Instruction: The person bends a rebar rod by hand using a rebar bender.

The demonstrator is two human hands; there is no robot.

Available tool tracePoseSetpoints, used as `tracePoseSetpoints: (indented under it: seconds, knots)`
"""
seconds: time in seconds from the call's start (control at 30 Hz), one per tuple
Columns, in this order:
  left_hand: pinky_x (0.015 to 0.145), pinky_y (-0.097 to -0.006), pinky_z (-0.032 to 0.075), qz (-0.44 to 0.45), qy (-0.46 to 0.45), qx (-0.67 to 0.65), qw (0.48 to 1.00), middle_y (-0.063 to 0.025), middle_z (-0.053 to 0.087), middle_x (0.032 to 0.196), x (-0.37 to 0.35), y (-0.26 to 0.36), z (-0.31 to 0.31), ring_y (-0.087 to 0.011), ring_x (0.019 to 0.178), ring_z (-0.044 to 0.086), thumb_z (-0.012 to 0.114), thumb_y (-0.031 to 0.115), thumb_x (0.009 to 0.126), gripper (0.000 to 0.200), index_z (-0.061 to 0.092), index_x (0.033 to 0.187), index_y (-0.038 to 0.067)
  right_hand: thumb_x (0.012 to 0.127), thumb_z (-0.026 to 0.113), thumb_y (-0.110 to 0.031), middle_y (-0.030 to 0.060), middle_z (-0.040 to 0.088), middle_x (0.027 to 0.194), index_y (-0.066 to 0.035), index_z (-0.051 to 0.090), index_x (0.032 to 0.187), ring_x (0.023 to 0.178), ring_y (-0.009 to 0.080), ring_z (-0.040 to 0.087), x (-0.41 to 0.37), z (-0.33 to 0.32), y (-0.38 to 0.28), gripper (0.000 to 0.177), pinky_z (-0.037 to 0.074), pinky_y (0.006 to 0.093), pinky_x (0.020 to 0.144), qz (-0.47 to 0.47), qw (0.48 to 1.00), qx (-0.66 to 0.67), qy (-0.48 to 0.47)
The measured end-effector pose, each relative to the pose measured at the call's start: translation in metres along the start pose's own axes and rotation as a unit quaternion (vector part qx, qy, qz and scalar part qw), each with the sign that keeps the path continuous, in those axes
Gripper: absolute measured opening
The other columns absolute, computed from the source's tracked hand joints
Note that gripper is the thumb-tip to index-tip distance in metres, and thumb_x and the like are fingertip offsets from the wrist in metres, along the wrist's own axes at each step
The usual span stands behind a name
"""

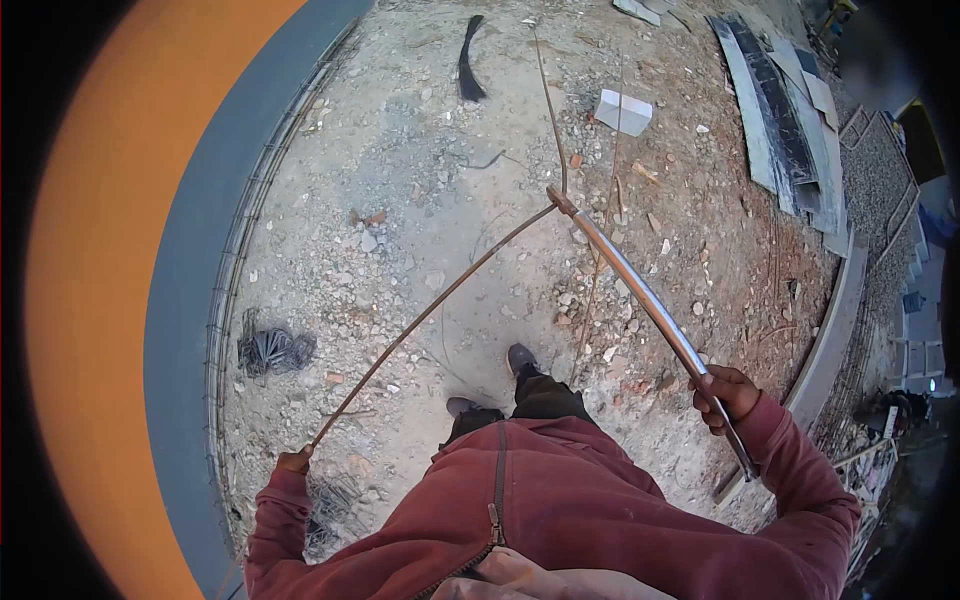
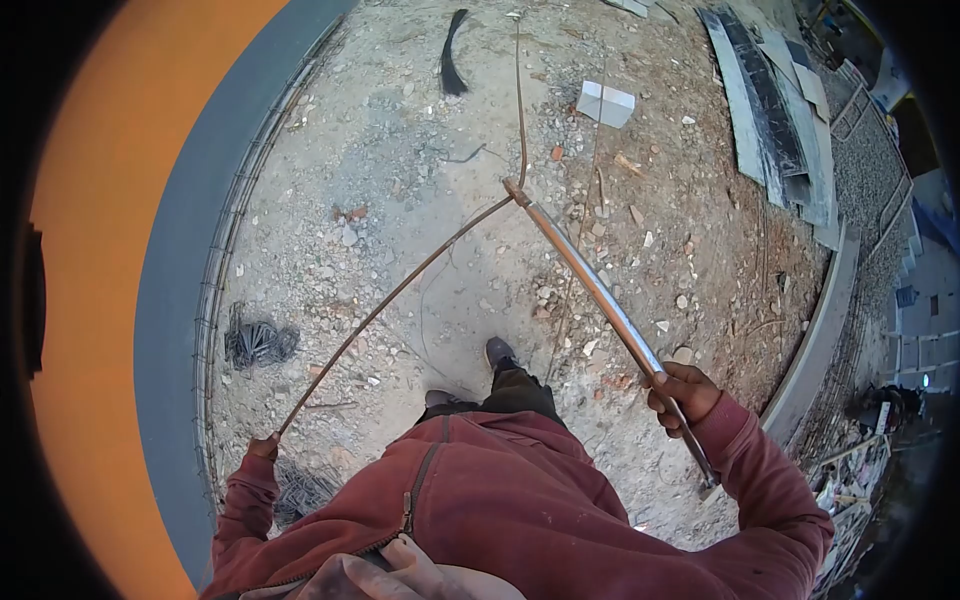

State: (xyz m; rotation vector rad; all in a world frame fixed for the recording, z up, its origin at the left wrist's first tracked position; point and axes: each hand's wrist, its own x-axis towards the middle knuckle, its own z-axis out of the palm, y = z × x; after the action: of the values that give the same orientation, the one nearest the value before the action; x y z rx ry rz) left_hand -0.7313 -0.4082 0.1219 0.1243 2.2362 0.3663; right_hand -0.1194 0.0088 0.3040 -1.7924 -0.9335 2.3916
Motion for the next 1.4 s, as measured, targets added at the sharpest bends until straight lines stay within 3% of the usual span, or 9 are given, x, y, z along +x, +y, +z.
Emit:
tracePoseSetpoints:
  seconds: [0.17, 0.3, 0.43, 0.73, 0.9, 1.03, 1.17, 1.23, 1.4]
  knots:
    - [0.041, -0.0315, 0.027, -0.030, 0.046, -0.021, 0.998, -0.0003, 0.041, 0.042, -0.026, -0.021, 0.005, -0.0116, 0.040, 0.035, 0.067, 0.049, 0.068, 0.054, 0.045, 0.040, 0.007, 0.087, 0.045, -0.040, 0.0030, 0.047, 0.065, -0.007, 0.048, 0.104, 0.040, 0.0090, 0.039, 0.013, 0.016, -0.018, 0.037, 0.030, 0.0226, 0.032, 0.074, 0.946, 0.233, -0.211]
    - [0.043, -0.0338, 0.025, -0.019, 0.075, -0.012, 0.997, 0.0005, 0.037, 0.043, -0.071, -0.027, 0.017, -0.0122, 0.043, 0.031, 0.063, 0.052, 0.068, 0.056, 0.042, 0.041, 0.007, 0.088, 0.041, -0.041, 0.0014, 0.044, 0.057, -0.008, 0.049, 0.103, 0.033, 0.0099, 0.034, 0.009, 0.060, -0.055, 0.037, 0.029, 0.0252, 0.029, 0.058, 0.998, -0.003, -0.040]
    - [0.043, -0.0353, 0.024, -0.081, 0.076, -0.013, 0.994, -0.0005, 0.035, 0.042, -0.096, -0.052, 0.063, -0.0128, 0.045, 0.030, 0.060, 0.055, 0.069, 0.060, 0.041, 0.042, 0.004, 0.087, 0.042, -0.044, 0.0002, 0.043, 0.054, -0.010, 0.049, 0.097, 0.033, 0.0101, 0.035, 0.022, 0.098, -0.075, 0.037, 0.027, 0.0256, 0.029, 0.080, 0.986, -0.142, 0.038]
    - [0.048, -0.0353, 0.033, -0.238, 0.009, -0.080, 0.968, -0.0081, 0.041, 0.047, -0.146, -0.054, 0.158, -0.0172, 0.047, 0.039, 0.056, 0.053, 0.074, 0.058, 0.051, 0.054, -0.001, 0.087, 0.041, -0.045, -0.0011, 0.041, 0.056, -0.012, 0.045, 0.093, 0.038, 0.0098, 0.037, 0.104, 0.155, -0.091, 0.034, 0.030, 0.0258, 0.034, 0.167, 0.943, -0.277, 0.079]
    - [0.055, -0.0387, 0.039, -0.137, -0.010, -0.070, 0.988, -0.0181, 0.056, 0.059, -0.146, -0.086, 0.220, -0.0313, 0.053, 0.053, 0.049, 0.045, 0.083, 0.053, 0.059, 0.072, -0.006, 0.087, 0.042, -0.044, -0.0011, 0.041, 0.056, -0.013, 0.045, 0.091, 0.038, 0.0102, 0.036, 0.161, 0.180, -0.095, 0.031, 0.029, 0.0259, 0.033, 0.220, 0.920, -0.310, 0.092]
    - [0.055, -0.0402, 0.037, -0.261, -0.008, -0.153, 0.953, -0.0155, 0.050, 0.053, -0.151, -0.082, 0.244, -0.0260, 0.052, 0.049, 0.051, 0.048, 0.080, 0.054, 0.055, 0.060, -0.002, 0.087, 0.042, -0.043, -0.0006, 0.042, 0.057, -0.013, 0.045, 0.091, 0.037, 0.0112, 0.037, 0.196, 0.208, -0.081, 0.031, 0.029, 0.0263, 0.033, 0.211, 0.920, -0.321, 0.076]
    - [0.049, -0.0385, 0.032, -0.462, -0.057, -0.094, 0.880, -0.0033, 0.038, 0.044, -0.160, -0.047, 0.261, -0.0181, 0.046, 0.036, 0.057, 0.056, 0.073, 0.063, 0.042, 0.043, 0.002, 0.087, 0.043, -0.042, -0.0003, 0.047, 0.056, -0.009, 0.048, 0.097, 0.035, 0.0089, 0.043, 0.276, 0.293, -0.175, 0.035, 0.037, 0.0236, 0.029, 0.268, 0.923, -0.254, -0.107]
    - [0.043, -0.0350, 0.027, -0.488, -0.065, -0.303, 0.816, 0.0005, 0.036, 0.043, -0.207, -0.150, 0.329, -0.0133, 0.042, 0.032, 0.060, 0.061, 0.068, 0.063, 0.043, 0.043, 0.006, 0.088, 0.041, -0.043, -0.0002, 0.047, 0.056, -0.007, 0.049, 0.098, 0.035, 0.0076, 0.043, 0.320, 0.341, -0.199, 0.038, 0.036, 0.0225, 0.028, 0.310, 0.871, -0.346, -0.156]
    - [0.043, -0.0318, 0.026, -0.494, -0.038, -0.390, 0.776, 0.0013, 0.038, 0.046, -0.234, -0.089, 0.315, -0.0111, 0.043, 0.033, 0.063, 0.062, 0.064, 0.058, 0.046, 0.044, 0.010, 0.087, 0.044, -0.043, 0.0019, 0.047, 0.055, -0.007, 0.049, 0.099, 0.033, 0.0089, 0.037, 0.340, 0.410, -0.187, 0.039, 0.030, 0.0249, 0.026, 0.295, 0.813, -0.479, -0.151]
